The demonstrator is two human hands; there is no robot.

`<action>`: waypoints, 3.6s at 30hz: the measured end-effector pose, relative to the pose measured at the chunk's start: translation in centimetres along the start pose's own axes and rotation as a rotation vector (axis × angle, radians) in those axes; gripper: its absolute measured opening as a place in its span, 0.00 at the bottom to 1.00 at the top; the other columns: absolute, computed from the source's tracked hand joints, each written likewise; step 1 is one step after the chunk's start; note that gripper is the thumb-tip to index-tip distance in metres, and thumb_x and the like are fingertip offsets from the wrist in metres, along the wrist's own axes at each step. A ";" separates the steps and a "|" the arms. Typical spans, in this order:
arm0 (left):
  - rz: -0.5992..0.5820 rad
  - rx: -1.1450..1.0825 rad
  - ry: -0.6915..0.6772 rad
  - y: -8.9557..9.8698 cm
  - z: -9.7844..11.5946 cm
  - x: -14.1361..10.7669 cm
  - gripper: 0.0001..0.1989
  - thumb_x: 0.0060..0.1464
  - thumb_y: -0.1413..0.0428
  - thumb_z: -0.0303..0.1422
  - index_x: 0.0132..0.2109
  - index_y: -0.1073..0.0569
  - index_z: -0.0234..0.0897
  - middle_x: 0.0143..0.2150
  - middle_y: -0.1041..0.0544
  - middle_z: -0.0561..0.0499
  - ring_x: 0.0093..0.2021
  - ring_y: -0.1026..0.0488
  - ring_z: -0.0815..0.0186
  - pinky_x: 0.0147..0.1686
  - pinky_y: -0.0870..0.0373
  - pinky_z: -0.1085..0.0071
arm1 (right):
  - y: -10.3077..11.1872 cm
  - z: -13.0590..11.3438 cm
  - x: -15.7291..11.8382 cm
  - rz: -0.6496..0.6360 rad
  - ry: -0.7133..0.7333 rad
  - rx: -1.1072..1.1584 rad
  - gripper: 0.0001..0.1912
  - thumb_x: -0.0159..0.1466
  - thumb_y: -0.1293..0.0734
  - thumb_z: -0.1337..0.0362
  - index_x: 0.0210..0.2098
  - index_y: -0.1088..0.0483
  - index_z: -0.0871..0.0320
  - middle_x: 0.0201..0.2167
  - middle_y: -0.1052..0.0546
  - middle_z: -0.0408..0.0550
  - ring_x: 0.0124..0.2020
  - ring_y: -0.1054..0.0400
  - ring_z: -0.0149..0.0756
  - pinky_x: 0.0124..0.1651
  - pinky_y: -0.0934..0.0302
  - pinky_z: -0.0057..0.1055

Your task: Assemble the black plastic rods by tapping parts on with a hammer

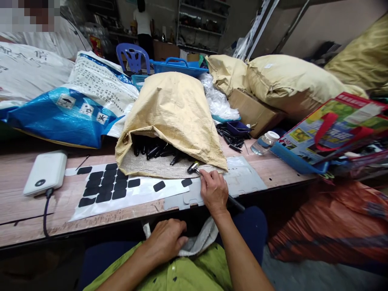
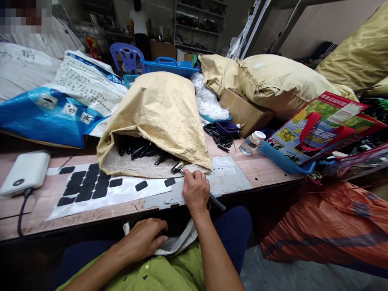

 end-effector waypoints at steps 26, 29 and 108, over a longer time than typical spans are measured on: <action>0.610 -0.191 -0.037 13.5 -5.9 4.6 0.10 0.54 0.38 0.42 0.38 0.23 0.41 0.36 0.22 0.52 0.39 0.28 0.61 0.40 0.34 0.67 | 0.0 0.0 0.0 0.022 0.004 0.004 0.16 0.71 0.38 0.64 0.54 0.26 0.49 0.37 0.30 0.48 0.40 0.40 0.39 0.42 0.50 0.34; 0.628 -0.153 -0.084 12.5 -5.7 3.8 0.09 0.55 0.38 0.40 0.40 0.22 0.41 0.37 0.22 0.51 0.42 0.28 0.60 0.44 0.35 0.65 | -0.2 0.2 0.1 0.009 0.010 0.001 0.16 0.71 0.38 0.64 0.55 0.26 0.49 0.37 0.29 0.48 0.40 0.40 0.39 0.41 0.50 0.33; 0.667 -0.135 -0.196 12.2 -3.7 1.7 0.04 0.55 0.39 0.31 0.39 0.25 0.41 0.40 0.22 0.50 0.44 0.29 0.60 0.46 0.35 0.64 | 0.0 -0.8 -0.2 -0.004 0.027 0.014 0.18 0.71 0.39 0.66 0.56 0.26 0.49 0.38 0.30 0.48 0.41 0.42 0.40 0.43 0.50 0.34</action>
Point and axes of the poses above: each hand's wrist, its own x-axis towards the middle knuckle, its own y-axis out of the back of the hand, z = x × y, the point moved 6 cm from there along x, towards the middle knuckle
